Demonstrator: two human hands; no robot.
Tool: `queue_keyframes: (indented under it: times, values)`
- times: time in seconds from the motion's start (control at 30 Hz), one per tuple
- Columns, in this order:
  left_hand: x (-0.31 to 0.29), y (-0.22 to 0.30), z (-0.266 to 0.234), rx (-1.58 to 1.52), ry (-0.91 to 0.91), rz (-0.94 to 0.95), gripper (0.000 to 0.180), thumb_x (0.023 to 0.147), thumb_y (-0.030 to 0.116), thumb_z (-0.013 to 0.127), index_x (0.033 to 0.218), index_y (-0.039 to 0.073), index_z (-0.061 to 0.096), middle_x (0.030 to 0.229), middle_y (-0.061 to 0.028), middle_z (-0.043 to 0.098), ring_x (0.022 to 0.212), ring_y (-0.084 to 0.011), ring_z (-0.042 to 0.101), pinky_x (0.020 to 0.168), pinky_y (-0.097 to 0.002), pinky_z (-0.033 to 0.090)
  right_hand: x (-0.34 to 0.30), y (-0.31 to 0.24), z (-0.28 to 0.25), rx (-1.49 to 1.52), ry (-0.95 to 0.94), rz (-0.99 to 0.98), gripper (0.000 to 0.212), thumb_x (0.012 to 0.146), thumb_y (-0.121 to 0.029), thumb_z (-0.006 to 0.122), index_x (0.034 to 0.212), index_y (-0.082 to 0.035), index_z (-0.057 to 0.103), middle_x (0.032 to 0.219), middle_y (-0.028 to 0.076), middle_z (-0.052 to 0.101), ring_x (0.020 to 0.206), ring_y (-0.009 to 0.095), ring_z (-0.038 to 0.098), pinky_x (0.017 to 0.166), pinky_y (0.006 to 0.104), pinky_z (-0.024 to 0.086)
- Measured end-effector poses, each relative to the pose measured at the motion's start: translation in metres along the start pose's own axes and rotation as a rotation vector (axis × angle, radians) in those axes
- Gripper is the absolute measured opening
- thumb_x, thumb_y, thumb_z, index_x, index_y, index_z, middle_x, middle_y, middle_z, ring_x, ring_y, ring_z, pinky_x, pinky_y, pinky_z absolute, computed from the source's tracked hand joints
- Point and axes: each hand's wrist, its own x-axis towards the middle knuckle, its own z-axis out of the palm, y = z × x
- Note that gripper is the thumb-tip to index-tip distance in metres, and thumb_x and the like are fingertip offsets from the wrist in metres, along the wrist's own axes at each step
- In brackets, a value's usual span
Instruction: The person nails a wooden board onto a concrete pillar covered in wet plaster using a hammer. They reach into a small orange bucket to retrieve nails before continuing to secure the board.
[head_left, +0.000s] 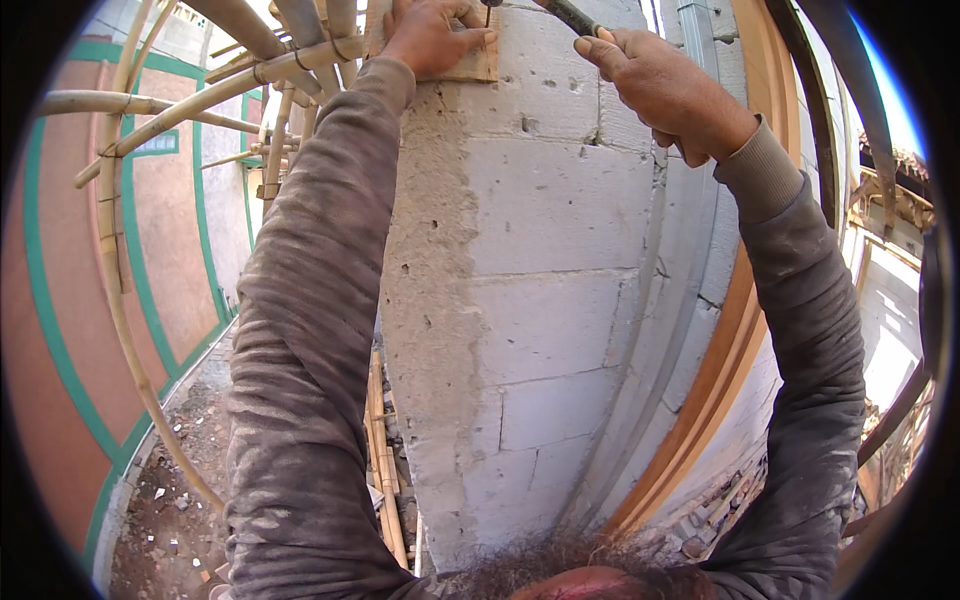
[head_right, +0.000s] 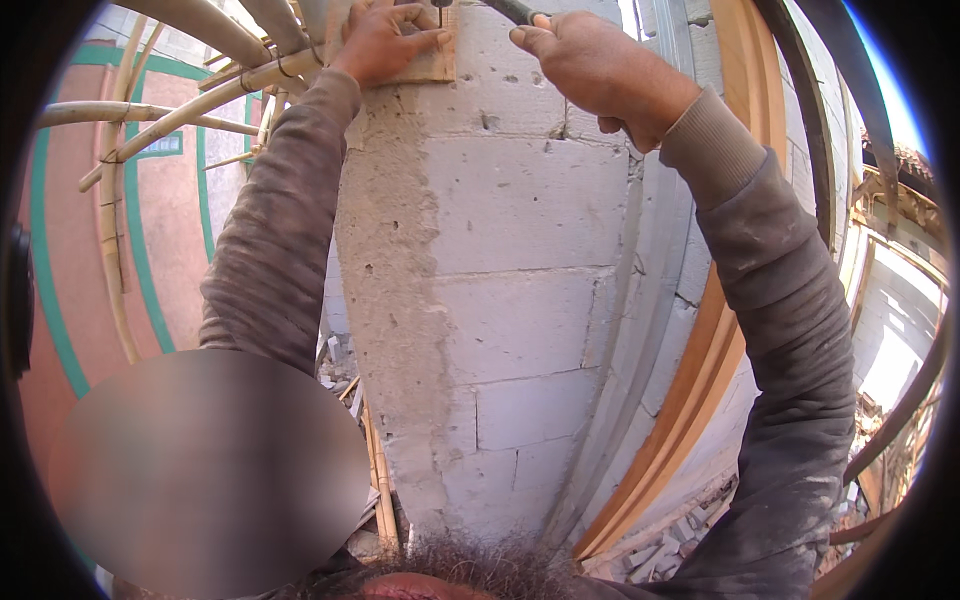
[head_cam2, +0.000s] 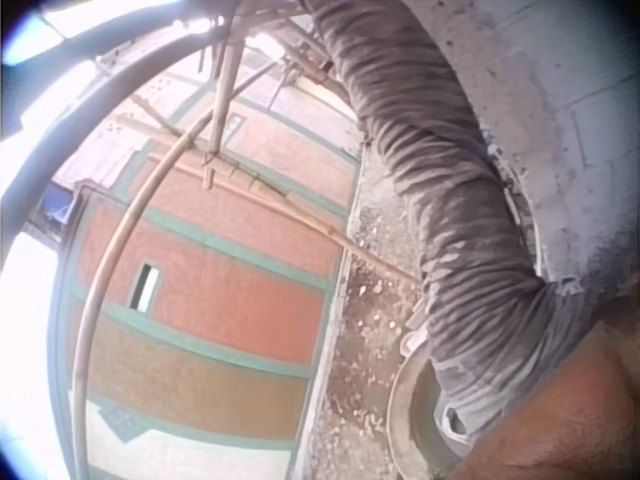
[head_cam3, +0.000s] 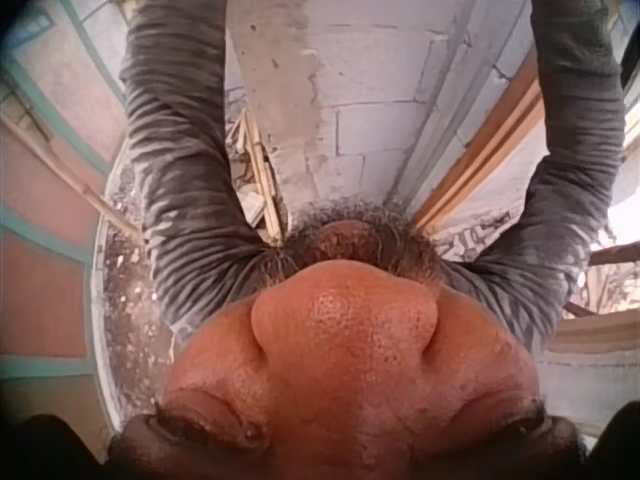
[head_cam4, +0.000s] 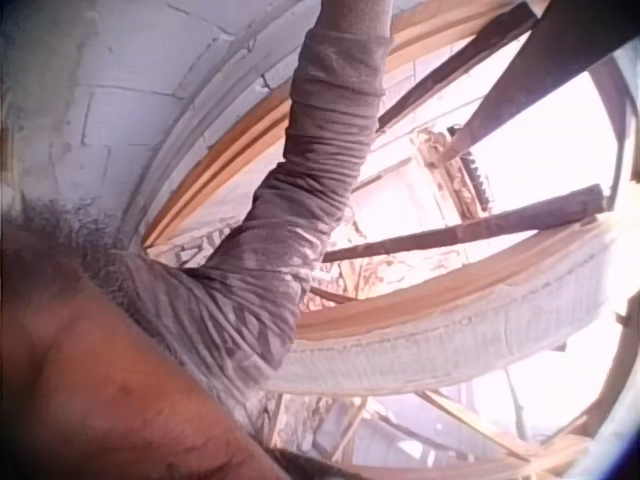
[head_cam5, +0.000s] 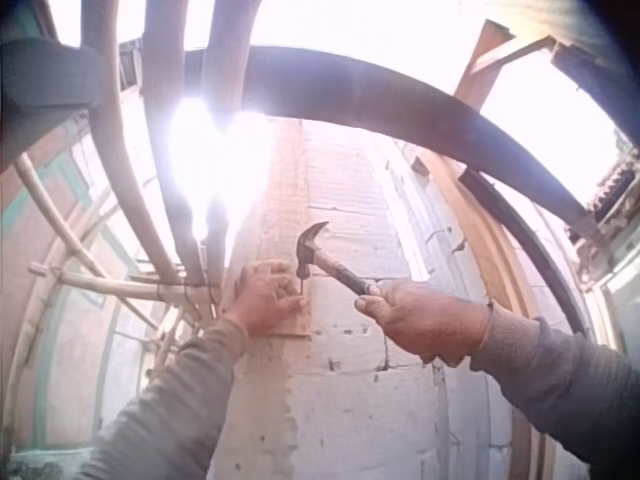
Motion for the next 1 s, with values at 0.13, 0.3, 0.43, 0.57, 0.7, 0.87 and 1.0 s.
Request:
queue_keyframes:
  times: [0.13, 0.3, 0.43, 0.57, 0.7, 0.87, 1.0]
  values:
    - [0.001, -0.01, 0.002, 0.0, -0.041, 0.011, 0.03, 0.077, 0.042, 0.084, 0.085, 0.014, 0.078, 0.131, -0.0136, 0.066, 0.126, -0.0356, 0.053, 0.107, -0.0483, 0.04, 0.0, 0.013, -0.007, 0.256, 0.345, -0.289, 0.053, 0.111, -0.05, 0.039, 0.102, -0.001, 0.057, 0.057, 0.0, 0.043, 0.037, 0.008, 0.049, 0.035, 0.0225, 0.046]
    - [0.002, 0.006, 0.0, 0.064, -0.031, -0.012, 0.032, 0.077, 0.044, 0.082, 0.085, 0.013, 0.079, 0.132, -0.0146, 0.065, 0.123, -0.0374, 0.055, 0.106, -0.049, 0.041, 0.017, 0.03, 0.004, 0.116, 0.234, -0.242, 0.054, 0.111, -0.052, 0.041, 0.101, -0.002, 0.058, 0.057, 0.0, 0.043, 0.036, 0.008, 0.048, 0.035, 0.0222, 0.047]
    - [0.002, -0.009, 0.001, 0.047, -0.032, 0.037, 0.032, 0.077, 0.044, 0.082, 0.083, 0.013, 0.08, 0.128, -0.0134, 0.068, 0.124, -0.0347, 0.056, 0.106, -0.0492, 0.042, -0.002, 0.005, -0.02, 0.209, 0.204, -0.139, 0.053, 0.108, -0.049, 0.046, 0.095, 0.0, 0.06, 0.056, 0.004, 0.049, 0.041, 0.014, 0.055, 0.038, 0.029, 0.049]
    - [0.002, 0.001, 0.001, 0.086, -0.05, 0.025, 0.032, 0.077, 0.045, 0.082, 0.081, 0.013, 0.08, 0.124, -0.0111, 0.07, 0.123, -0.0316, 0.059, 0.106, -0.0473, 0.044, -0.013, -0.028, -0.021, 0.179, 0.206, -0.078, 0.054, 0.11, -0.044, 0.041, 0.098, 0.005, 0.06, 0.06, 0.008, 0.053, 0.046, 0.02, 0.057, 0.036, 0.0365, 0.044]
    - [0.008, 0.0, -0.005, 0.057, -0.041, 0.048, 0.032, 0.076, 0.044, 0.083, 0.079, 0.012, 0.08, 0.121, -0.0097, 0.072, 0.119, -0.0316, 0.063, 0.102, -0.0444, 0.049, -0.016, -0.046, -0.051, -0.046, -0.106, 0.156, 0.053, 0.109, -0.049, 0.042, 0.098, 0.0, 0.057, 0.063, 0.007, 0.052, 0.043, 0.018, 0.05, 0.031, 0.0346, 0.037]
    - [0.009, -0.007, -0.019, -0.042, -0.176, 0.06, 0.035, 0.073, 0.038, 0.086, 0.095, 0.011, 0.078, 0.125, -0.0127, 0.07, 0.122, -0.0345, 0.06, 0.108, -0.0446, 0.047, -0.02, -0.05, -0.06, 0.36, -0.063, 0.181, 0.046, 0.109, -0.049, 0.043, 0.1, -0.005, 0.054, 0.062, 0.002, 0.044, 0.042, 0.014, 0.046, 0.03, 0.0331, 0.033]
    - [0.002, 0.003, -0.031, 0.038, -0.303, -0.135, 0.083, 0.069, 0.037, 0.088, 0.139, 0.004, 0.058, 0.145, -0.0246, 0.054, 0.138, -0.0403, 0.047, 0.118, -0.0461, 0.038, -0.016, -0.054, -0.062, 0.328, -0.142, 0.238, 0.047, 0.109, -0.049, 0.043, 0.099, -0.005, 0.053, 0.062, 0.001, 0.044, 0.042, 0.014, 0.045, 0.03, 0.0323, 0.034]
